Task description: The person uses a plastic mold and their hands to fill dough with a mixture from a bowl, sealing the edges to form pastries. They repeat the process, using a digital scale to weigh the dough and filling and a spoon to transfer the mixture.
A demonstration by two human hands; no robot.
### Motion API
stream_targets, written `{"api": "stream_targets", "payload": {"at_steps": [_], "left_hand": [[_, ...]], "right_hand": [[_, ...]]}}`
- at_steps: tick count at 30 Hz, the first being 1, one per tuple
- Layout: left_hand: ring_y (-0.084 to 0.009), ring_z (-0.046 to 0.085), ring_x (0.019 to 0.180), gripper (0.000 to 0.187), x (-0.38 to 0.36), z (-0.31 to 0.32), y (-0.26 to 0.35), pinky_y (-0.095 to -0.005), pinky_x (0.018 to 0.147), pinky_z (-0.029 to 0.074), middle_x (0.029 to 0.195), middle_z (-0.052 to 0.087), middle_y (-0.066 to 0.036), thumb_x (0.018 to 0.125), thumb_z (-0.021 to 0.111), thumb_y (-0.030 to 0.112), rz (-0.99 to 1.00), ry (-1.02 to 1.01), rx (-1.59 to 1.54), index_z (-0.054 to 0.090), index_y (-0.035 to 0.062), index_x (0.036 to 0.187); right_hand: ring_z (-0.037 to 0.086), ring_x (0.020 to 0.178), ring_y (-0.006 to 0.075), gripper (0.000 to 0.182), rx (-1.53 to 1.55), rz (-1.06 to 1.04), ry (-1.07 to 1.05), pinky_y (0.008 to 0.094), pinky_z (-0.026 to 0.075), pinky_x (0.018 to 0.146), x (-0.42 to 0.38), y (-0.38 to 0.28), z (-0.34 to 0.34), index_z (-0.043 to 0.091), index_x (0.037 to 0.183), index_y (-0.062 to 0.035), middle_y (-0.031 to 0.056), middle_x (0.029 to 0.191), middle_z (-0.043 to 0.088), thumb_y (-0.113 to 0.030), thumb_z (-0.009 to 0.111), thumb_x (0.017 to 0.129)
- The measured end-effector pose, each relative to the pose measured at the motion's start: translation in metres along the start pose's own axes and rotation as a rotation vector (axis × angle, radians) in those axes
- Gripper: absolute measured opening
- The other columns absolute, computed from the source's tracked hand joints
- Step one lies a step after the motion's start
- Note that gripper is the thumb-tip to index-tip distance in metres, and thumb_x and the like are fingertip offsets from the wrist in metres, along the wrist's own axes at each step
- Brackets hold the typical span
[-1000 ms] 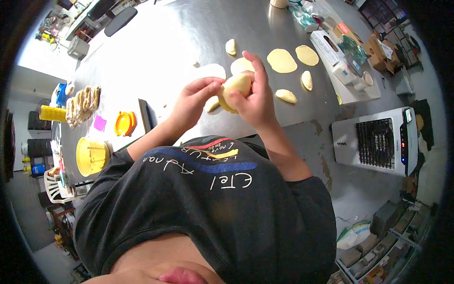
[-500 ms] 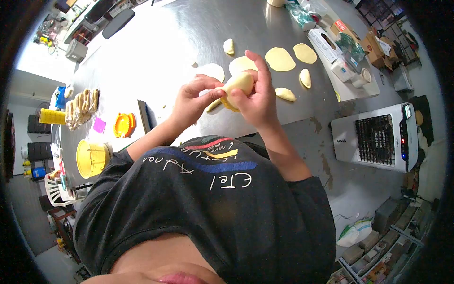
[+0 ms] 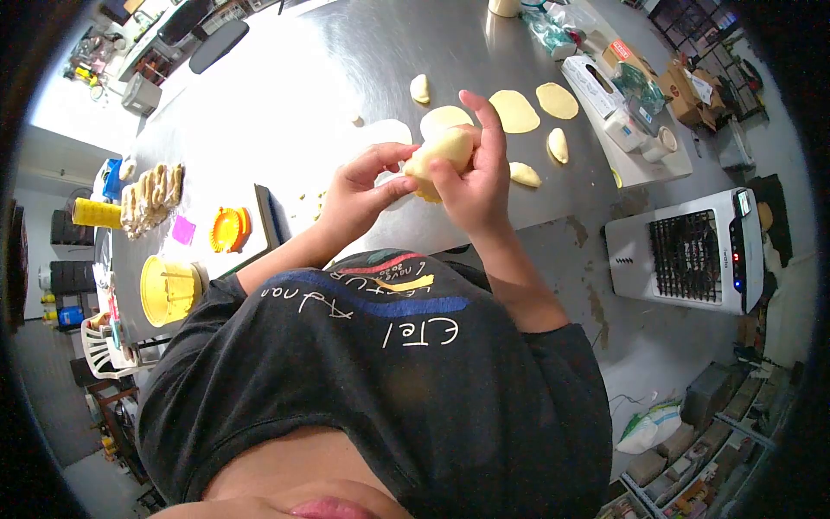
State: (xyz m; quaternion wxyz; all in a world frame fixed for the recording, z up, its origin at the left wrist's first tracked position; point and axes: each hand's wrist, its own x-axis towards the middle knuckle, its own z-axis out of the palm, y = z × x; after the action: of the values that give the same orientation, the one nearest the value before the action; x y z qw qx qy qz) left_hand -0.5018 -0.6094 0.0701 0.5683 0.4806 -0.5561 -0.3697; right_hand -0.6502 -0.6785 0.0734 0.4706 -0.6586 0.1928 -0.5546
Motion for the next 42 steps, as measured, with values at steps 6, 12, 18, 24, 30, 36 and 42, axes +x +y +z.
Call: {"api": "stream_targets", "payload": {"at_steps": [6, 12, 18, 24, 30, 36, 42], "left_hand": [[-0.0126, 0.053, 0.083, 0.016, -0.002, -0.001, 0.002, -0.0265, 0.076, 0.042, 0.085, 0.064, -0.005, 0.079, 0.07, 0.017, 0.004, 0.092, 0.096, 0.07, 0.0058, 0.091], [-0.0136, 0.054, 0.087, 0.017, 0.004, -0.006, 0.003, -0.0274, 0.079, 0.042, 0.091, 0.064, -0.007, 0.081, 0.068, 0.018, 0.028, -0.021, 0.141, 0.07, 0.0059, 0.093], [-0.0153, 0.053, 0.099, 0.021, 0.002, -0.005, 0.024, -0.0297, 0.091, 0.039, 0.096, 0.063, -0.005, 0.089, 0.058, 0.017, -0.356, -0.074, -0.424, 0.064, 0.0016, 0.102], [-0.0162, 0.054, 0.098, 0.019, 0.0, -0.002, 0.025, -0.0302, 0.088, 0.041, 0.097, 0.063, -0.007, 0.088, 0.059, 0.015, -0.239, -0.042, -0.231, 0.064, 0.0023, 0.101], [-0.0164, 0.054, 0.09, 0.016, -0.002, -0.002, 0.02, -0.0287, 0.082, 0.042, 0.092, 0.064, -0.006, 0.079, 0.069, 0.014, 0.211, -0.031, 0.2, 0.066, 0.0031, 0.091], [-0.0144, 0.053, 0.075, 0.015, 0.002, -0.003, 0.014, -0.029, 0.07, 0.041, 0.077, 0.065, -0.003, 0.076, 0.071, 0.018, 0.139, 0.021, 0.095, 0.07, 0.0076, 0.087], [-0.0111, 0.054, 0.08, 0.016, 0.003, -0.002, 0.016, -0.0266, 0.075, 0.041, 0.087, 0.064, -0.004, 0.084, 0.065, 0.017, -0.093, -0.073, -0.245, 0.069, 0.0041, 0.093]], "right_hand": [[0.055, 0.082, 0.0118, 0.065, 0.005, -0.047, 0.008, 0.0254, 0.049, 0.074, -0.003, -0.002, 0.004, 0.03, 0.133, -0.0015, 0.0089, 0.097, 0.052, 0.0, 0.056, 0.073], [0.055, 0.081, 0.0117, 0.065, -0.008, -0.002, 0.026, 0.0252, 0.049, 0.075, -0.004, -0.006, 0.001, 0.03, 0.132, -0.0009, 0.0094, 0.095, 0.054, 0.001, 0.055, 0.072], [0.056, 0.081, 0.0119, 0.065, 0.029, -0.073, 0.04, 0.0251, 0.048, 0.075, -0.001, -0.017, 0.004, 0.029, 0.132, -0.0003, 0.01, 0.094, 0.055, 0.002, 0.054, 0.073], [0.056, 0.081, 0.0125, 0.064, 0.019, -0.084, 0.058, 0.0255, 0.048, 0.076, -0.001, -0.024, 0.008, 0.028, 0.132, -0.0002, 0.0099, 0.095, 0.054, 0.002, 0.053, 0.073], [0.055, 0.083, 0.0128, 0.064, 0.081, -0.081, 0.112, 0.0255, 0.048, 0.075, -0.001, -0.027, 0.009, 0.027, 0.131, -0.0004, 0.0099, 0.096, 0.053, 0.002, 0.054, 0.074], [0.056, 0.082, 0.0129, 0.063, 0.044, -0.128, 0.146, 0.0254, 0.048, 0.074, -0.001, -0.025, 0.011, 0.028, 0.131, -0.0004, 0.0101, 0.095, 0.053, 0.002, 0.055, 0.074], [0.055, 0.083, 0.013, 0.062, 0.014, -0.101, 0.152, 0.0254, 0.048, 0.073, 0.0, -0.023, 0.004, 0.028, 0.131, -0.0001, 0.0105, 0.097, 0.053, 0.002, 0.054, 0.074]]}}
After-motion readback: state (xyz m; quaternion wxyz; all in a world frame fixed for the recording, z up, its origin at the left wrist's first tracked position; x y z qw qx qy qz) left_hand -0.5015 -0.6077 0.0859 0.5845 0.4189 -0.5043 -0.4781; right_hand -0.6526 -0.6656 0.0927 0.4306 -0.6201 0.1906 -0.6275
